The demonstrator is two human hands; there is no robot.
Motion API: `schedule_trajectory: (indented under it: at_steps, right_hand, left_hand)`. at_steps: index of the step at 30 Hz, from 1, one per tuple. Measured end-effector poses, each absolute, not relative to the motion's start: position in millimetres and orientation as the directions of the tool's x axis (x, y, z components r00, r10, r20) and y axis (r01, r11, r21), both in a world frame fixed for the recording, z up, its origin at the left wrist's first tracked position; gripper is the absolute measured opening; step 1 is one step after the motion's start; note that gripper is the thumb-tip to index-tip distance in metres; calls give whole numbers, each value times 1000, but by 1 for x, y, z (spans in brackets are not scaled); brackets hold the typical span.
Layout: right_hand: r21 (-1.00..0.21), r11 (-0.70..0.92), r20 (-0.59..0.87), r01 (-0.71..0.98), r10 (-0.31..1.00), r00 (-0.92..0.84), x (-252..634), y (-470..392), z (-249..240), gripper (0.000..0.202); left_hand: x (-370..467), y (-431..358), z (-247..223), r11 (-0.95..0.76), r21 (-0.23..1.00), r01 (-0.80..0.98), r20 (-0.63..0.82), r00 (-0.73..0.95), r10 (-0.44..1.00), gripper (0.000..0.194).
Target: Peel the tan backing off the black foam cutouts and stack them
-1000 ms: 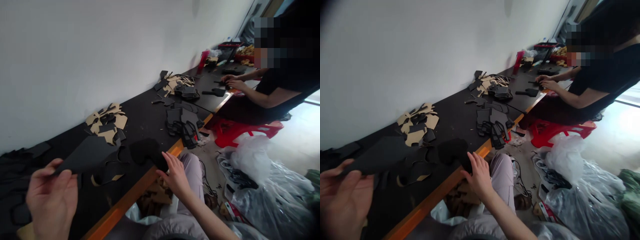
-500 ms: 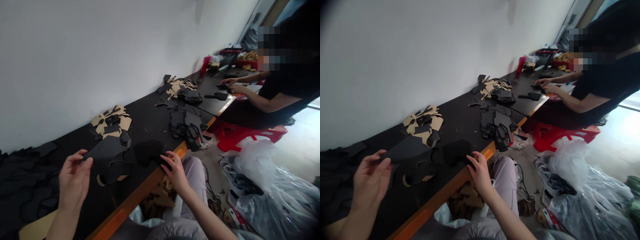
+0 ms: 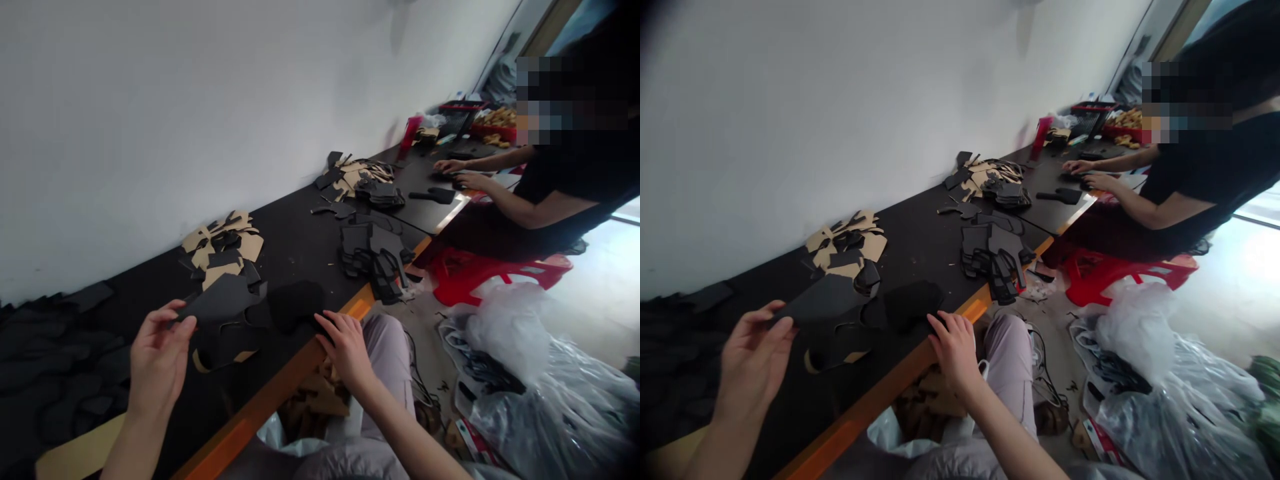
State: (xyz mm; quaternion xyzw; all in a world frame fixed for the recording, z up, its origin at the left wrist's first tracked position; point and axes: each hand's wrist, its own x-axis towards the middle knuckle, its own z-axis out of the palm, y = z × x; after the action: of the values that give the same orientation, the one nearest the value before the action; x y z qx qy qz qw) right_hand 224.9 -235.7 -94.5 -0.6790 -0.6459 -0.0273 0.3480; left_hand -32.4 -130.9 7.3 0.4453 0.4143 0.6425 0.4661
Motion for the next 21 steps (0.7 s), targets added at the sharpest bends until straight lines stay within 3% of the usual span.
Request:
schedule_trajectory:
  at_steps: [6,10,15,21]
  right_hand:
    - [-525,129,534,841,820,208,224,-232,-96,17]
    - [-560,279,671,780,705,230,225,-235,-84,33]
    - [-489,480,820,728,537,196,229,-241,-77,44]
    - [-576,363,745,733,603,287,243,-245,-67,28]
  left_hand:
    - [-23,-136,12,-149,951,-273,115,-135,984,29]
    - [-7,-137,19,102,917,-386,-112,-3,994,32]
    - [25,-132,11,381,834,-398,-299,253,920,34]
    - [47,-123,-5,435,804,-406,-314,332,889,35]
